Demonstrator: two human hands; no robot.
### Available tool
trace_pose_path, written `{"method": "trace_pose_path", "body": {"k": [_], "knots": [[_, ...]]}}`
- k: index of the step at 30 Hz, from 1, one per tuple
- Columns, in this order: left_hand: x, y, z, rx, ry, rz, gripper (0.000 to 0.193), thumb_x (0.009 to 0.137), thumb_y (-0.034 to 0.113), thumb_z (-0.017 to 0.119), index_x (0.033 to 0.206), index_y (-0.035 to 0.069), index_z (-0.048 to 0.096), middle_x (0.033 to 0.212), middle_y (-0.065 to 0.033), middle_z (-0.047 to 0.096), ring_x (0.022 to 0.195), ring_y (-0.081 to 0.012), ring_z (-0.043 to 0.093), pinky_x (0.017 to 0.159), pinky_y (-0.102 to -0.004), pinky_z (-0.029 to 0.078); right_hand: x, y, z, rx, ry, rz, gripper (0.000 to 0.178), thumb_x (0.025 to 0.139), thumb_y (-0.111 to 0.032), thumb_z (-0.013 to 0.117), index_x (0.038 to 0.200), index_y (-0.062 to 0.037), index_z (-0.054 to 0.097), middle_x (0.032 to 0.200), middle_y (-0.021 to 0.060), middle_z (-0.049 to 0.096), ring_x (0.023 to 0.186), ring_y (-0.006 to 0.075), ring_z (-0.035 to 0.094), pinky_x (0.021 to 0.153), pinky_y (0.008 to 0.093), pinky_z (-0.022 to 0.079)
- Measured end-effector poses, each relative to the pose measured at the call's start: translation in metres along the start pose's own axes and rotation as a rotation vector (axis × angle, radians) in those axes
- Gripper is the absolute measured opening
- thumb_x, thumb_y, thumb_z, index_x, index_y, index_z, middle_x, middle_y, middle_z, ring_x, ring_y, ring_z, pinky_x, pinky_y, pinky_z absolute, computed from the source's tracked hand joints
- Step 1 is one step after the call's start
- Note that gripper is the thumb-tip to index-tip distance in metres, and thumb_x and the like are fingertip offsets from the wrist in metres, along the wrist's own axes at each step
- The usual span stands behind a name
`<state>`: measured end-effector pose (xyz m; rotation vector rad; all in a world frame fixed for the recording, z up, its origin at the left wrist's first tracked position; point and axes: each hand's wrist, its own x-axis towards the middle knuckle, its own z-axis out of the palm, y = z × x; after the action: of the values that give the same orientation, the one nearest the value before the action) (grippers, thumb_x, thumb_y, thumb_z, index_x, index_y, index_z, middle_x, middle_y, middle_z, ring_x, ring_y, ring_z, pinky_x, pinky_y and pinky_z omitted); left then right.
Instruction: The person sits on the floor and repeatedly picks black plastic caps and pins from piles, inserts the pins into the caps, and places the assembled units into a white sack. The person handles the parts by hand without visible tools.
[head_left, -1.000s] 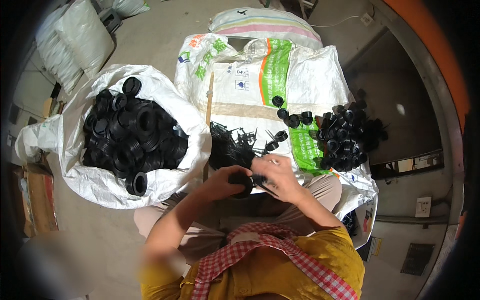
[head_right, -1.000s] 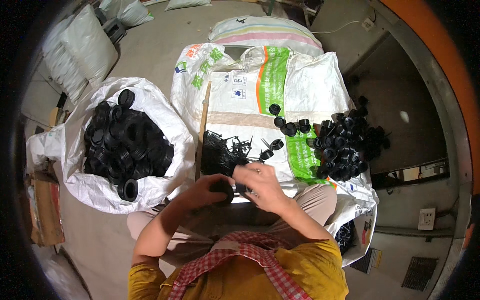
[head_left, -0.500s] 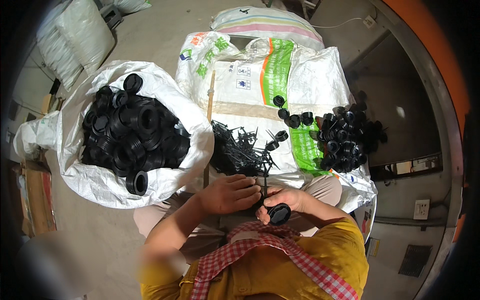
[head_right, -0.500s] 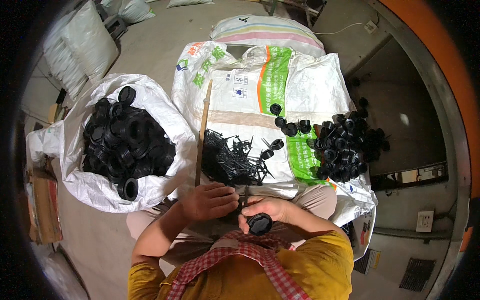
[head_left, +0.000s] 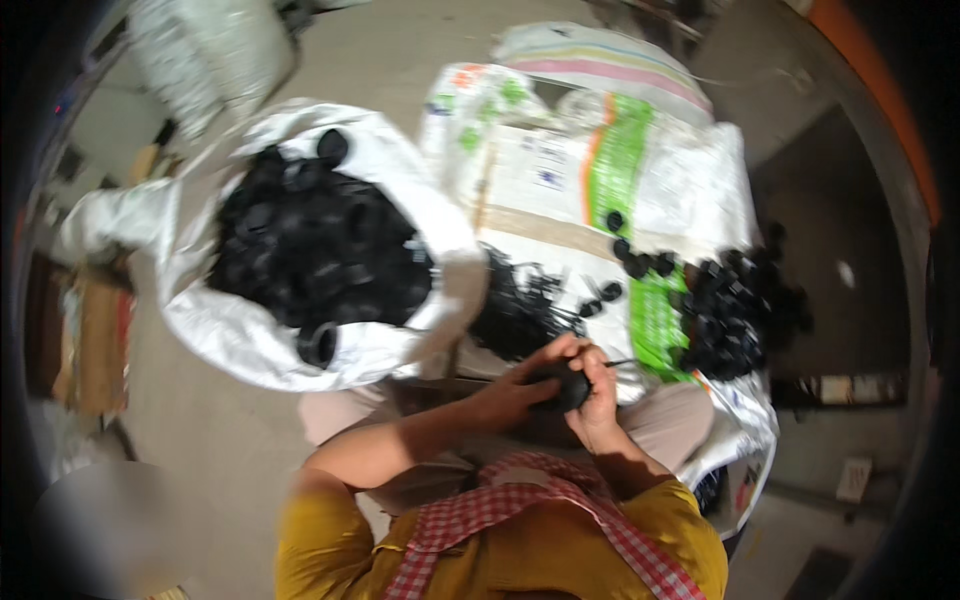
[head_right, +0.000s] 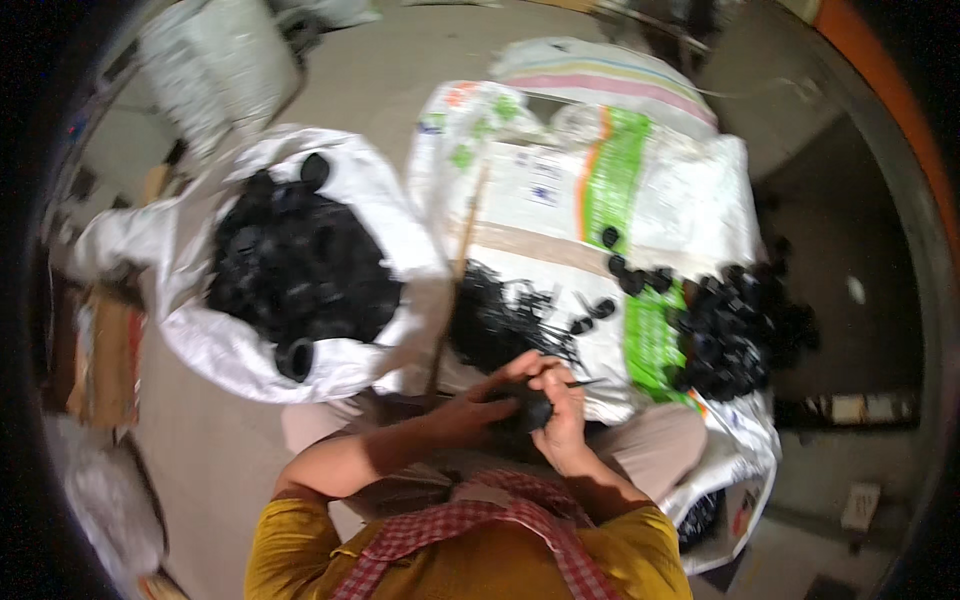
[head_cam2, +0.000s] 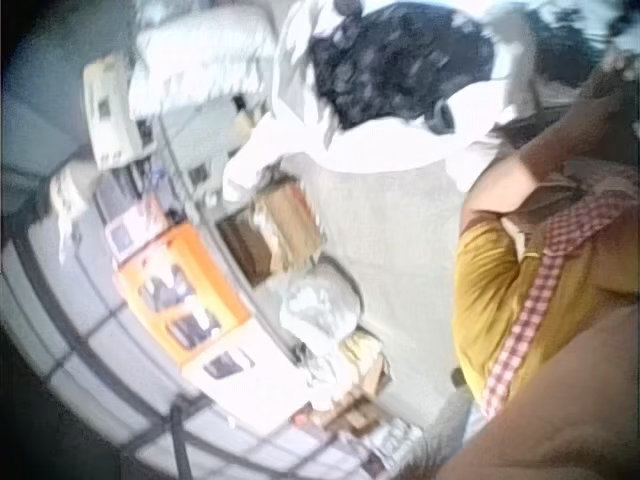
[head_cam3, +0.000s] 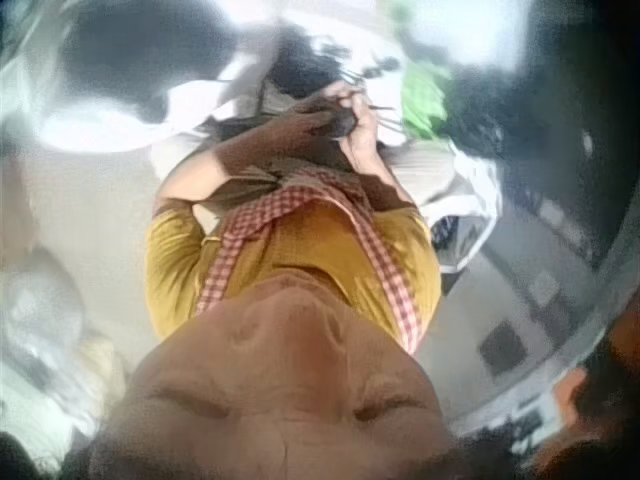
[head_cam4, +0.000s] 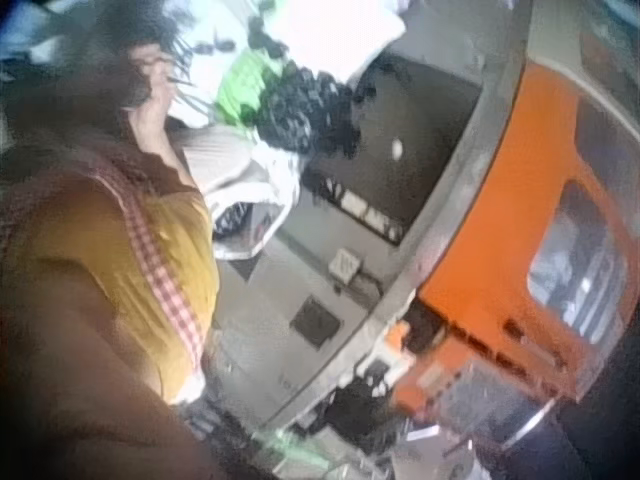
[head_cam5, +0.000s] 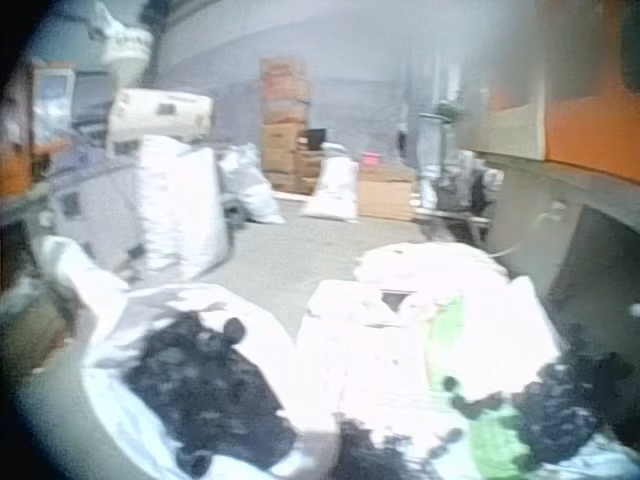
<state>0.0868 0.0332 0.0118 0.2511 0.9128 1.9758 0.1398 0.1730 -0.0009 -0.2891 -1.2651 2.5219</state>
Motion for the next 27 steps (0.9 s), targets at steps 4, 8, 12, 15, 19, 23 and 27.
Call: {"method": "trace_pose_path", "body": {"k": [4,8,12,15,19,23,27], "knots": [[-0.004,0.009,-0.015,0.222,0.08,0.092,0.047,0.089,0.004,0.055,0.135,0.009,0.044,0.124,-0.0024,0.052,0.115,-0.0144,0.049,0.094,-0.0302,0.043,0.019,0.007,0.02,-0.378,-0.108,-0.309,0.014,0.092,-0.009,0.05,0.086,0.0,0.059,0.098,0.0096,0.057,0.09,0.0172,0.056,0.082,0.0295,0.043],[-0.008,0.018,-0.011,1.17,0.218,0.639,0.041,0.077,0.002,0.061,0.117,0.007,0.057,0.106,-0.0112,0.054,0.101,-0.0271,0.054,0.087,-0.0387,0.044,0.042,0.013,0.005,-0.979,-0.108,-0.387,0.024,0.087,0.0,0.049,0.107,-0.0009,0.063,0.098,0.0114,0.061,0.087,0.0183,0.059,0.08,0.0302,0.045],[-0.018,0.047,-0.011,1.749,0.181,1.115,0.045,0.065,0.018,0.069,0.109,0.01,0.064,0.1,-0.0116,0.053,0.093,-0.0267,0.051,0.077,-0.0424,0.041,0.072,0.052,-0.048,-0.94,0.146,-0.059,0.054,0.078,0.005,0.06,0.131,0.0011,0.047,0.114,0.0143,0.058,0.106,0.0224,0.055,0.096,0.0339,0.041],[-0.03,0.096,-0.019,1.829,0.586,1.087,0.05,0.062,0.023,0.071,0.111,0.01,0.064,0.105,-0.0101,0.054,0.102,-0.029,0.05,0.087,-0.0521,0.035,0.081,0.051,-0.009,-0.68,-0.042,0.131,0.075,0.076,-0.011,0.074,0.139,0.001,0.034,0.139,0.0198,0.04,0.131,0.027,0.036,0.109,0.034,0.026],[-0.041,0.142,-0.03,2.076,1.151,0.576,0.065,0.061,0.013,0.072,0.124,0.017,0.056,0.131,-0.0065,0.047,0.13,-0.0344,0.034,0.1,-0.0688,0.014,0.138,0.044,0.086,-0.676,-0.328,-0.007,0.08,0.083,-0.032,0.069,0.141,0.0037,0.026,0.139,0.0199,0.042,0.13,0.0312,0.039,0.107,0.0361,0.029],[-0.034,0.16,-0.044,2.042,1.145,0.464,0.078,0.061,0.005,0.073,0.133,0.02,0.046,0.137,-0.0096,0.04,0.133,-0.0383,0.028,0.097,-0.0726,0.017,0.188,0.036,0.169,-0.673,-0.436,0.349,0.061,0.086,-0.028,0.065,0.13,0.0082,0.042,0.123,0.022,0.054,0.115,0.0275,0.05,0.096,0.0338,0.039],[-0.029,0.177,-0.058,2.029,1.039,0.571,0.075,0.062,0.004,0.071,0.132,0.019,0.047,0.134,-0.0122,0.041,0.13,-0.0406,0.03,0.1,-0.0655,0.024,0.219,0.04,0.184,-0.624,-0.347,0.165,0.028,0.085,-0.012,0.058,0.107,0.0051,0.062,0.093,0.0117,0.066,0.082,0.0182,0.06,0.074,0.032,0.046]]}}
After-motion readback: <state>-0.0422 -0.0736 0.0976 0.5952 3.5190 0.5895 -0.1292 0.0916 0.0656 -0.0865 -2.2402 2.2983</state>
